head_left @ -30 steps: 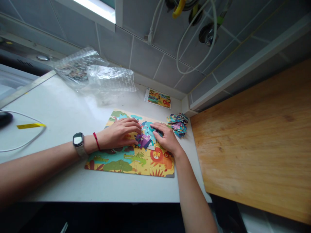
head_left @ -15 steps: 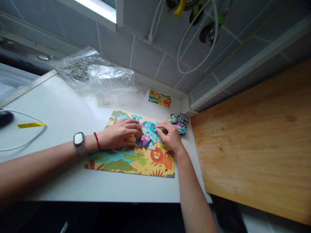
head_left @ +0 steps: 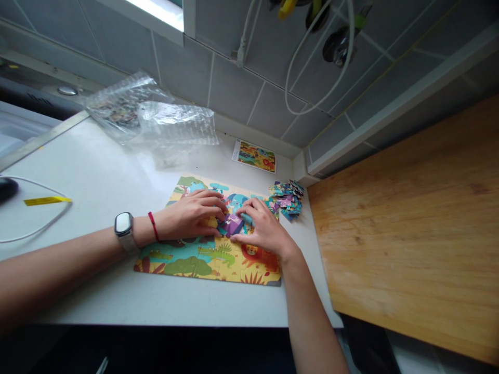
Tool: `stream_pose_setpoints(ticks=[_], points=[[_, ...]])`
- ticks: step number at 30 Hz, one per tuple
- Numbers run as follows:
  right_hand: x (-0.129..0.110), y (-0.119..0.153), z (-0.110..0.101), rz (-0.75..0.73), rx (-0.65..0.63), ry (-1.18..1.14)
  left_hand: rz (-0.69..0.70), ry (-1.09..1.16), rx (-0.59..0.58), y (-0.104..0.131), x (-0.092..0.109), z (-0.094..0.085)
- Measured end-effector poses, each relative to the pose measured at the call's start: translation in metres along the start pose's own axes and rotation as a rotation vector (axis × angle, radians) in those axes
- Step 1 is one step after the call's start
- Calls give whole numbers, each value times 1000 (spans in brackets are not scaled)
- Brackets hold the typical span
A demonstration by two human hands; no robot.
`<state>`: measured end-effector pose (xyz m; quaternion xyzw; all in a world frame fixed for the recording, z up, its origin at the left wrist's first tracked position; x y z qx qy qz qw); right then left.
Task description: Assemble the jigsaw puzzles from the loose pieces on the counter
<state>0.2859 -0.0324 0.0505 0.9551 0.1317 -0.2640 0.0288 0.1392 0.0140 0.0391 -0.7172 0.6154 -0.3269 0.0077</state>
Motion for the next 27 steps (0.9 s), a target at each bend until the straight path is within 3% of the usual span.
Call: stream_pose_setpoints(ticks=[12, 20, 27], points=[[17, 3, -16, -10, 96, -124, -14, -4, 10, 2, -2, 1], [46, 6, -40, 121, 410, -127, -10, 1, 17, 0, -1, -2], [61, 8, -40, 214, 492, -384, -4, 16, 17, 0, 0, -3]])
Point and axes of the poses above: each hand's wrist, its own y-axis away from the middle knuckle, its own z-axis out of the palm, x = y × z, the point moved 9 cm from there along -y, towards the middle knuckle, and after that the axes turned 2 degrees about z, right-handed, at the moved point
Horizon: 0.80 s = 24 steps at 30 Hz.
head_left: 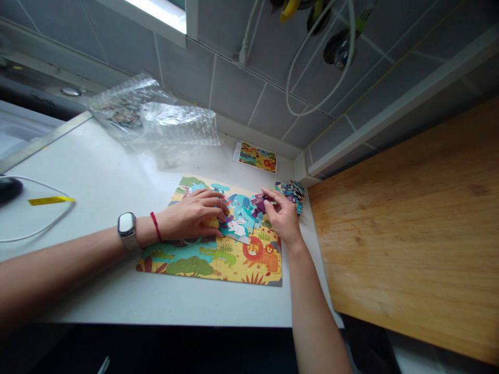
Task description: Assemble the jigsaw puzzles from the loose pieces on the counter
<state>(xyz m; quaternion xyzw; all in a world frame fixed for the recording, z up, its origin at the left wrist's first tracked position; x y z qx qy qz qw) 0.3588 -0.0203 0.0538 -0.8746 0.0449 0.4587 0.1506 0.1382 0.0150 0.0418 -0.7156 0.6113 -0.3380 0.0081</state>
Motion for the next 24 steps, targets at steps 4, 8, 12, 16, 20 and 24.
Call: stream_pose_setpoints(ticks=[4, 8, 12, 16, 20, 24], points=[[13, 1, 7, 101, -39, -184, -4, -3, -5, 0, -1, 1], [8, 2, 17, 42, -118, -168, -11, 11, -2, 1, -1, 2], [-9, 1, 13, -111, -60, 87, -10, 5, -9, 1, -1, 2], [-14, 4, 16, -152, -101, 264, -5, -3, -16, 0, 0, 2], [-11, 8, 23, -135, -171, 435, -4, -1, -9, 0, 1, 2], [-7, 11, 27, -114, -199, 465, -5, 19, 10, 0, 0, 1]])
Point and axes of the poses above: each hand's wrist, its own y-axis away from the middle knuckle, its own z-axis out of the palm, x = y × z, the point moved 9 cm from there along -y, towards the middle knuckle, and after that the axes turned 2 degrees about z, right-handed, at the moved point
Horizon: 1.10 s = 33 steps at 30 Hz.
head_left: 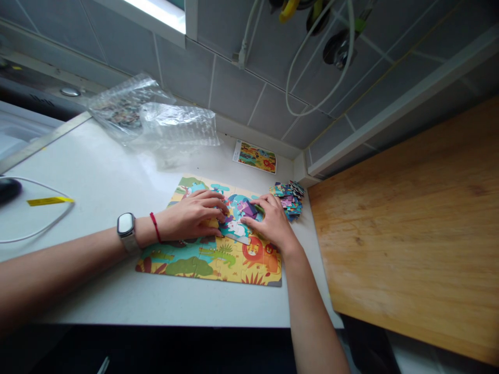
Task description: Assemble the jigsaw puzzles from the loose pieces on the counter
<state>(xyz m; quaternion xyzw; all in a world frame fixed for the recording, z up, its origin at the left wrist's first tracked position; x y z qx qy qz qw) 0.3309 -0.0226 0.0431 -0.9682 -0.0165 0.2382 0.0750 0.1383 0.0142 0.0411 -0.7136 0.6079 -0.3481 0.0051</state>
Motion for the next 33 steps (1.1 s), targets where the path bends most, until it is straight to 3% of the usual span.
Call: stream_pose_setpoints(ticks=[9, 14, 20, 33], points=[[-8, -2, 3, -93, -71, -152, 6, -14, -16, 0, 0, 1], [-17, -1, 6, -163, -99, -197, -36, -27, 31, -1, -2, -4], [-6, -3, -2, -76, 16, -85, -84, -77, 102, 0, -8, -10], [-3, -5, -8, -76, 70, -108, -81, -111, 103, -2, -4, -12]])
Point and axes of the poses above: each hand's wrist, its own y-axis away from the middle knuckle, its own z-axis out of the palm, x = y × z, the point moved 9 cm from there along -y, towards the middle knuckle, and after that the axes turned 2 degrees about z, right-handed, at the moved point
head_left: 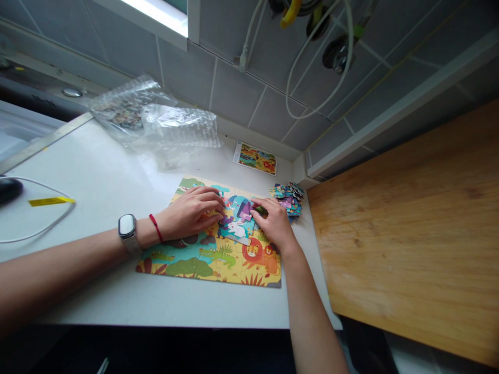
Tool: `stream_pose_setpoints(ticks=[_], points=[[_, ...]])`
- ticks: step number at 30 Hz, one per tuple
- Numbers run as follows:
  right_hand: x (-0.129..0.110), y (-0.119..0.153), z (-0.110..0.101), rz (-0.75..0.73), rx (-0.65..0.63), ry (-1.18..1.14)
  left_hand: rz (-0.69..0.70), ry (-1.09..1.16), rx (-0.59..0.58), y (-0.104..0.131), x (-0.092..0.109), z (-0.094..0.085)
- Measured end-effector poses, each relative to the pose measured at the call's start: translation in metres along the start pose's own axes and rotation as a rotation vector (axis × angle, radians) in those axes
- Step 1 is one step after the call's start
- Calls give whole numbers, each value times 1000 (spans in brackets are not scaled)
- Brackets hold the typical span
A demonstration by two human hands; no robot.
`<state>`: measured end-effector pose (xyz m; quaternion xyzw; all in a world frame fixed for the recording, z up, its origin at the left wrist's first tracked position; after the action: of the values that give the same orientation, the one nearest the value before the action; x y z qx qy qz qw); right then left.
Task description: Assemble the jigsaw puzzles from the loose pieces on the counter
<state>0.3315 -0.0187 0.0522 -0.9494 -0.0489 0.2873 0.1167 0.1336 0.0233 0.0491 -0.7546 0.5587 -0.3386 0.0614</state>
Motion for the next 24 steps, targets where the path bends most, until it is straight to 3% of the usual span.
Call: stream_pose_setpoints(ticks=[11, 18, 24], points=[[-21, 3, -16, -161, 131, -148, -108, -81, 86, 6, -15, -4], [-26, 8, -34, -186, 290, -108, -96, -56, 54, 4, -11, -2], [-38, 12, -41, -241, 342, -138, -65, -59, 45, 4, -8, 0]])
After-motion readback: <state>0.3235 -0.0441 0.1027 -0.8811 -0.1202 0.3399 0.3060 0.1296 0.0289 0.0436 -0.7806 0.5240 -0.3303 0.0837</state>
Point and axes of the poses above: each hand's wrist, its own y-axis away from the middle knuckle, its own z-axis out of the palm, x = y × z, the point moved 9 cm from there along -y, towards the middle knuckle, and after that the axes turned 2 degrees about z, right-handed, at the moved point
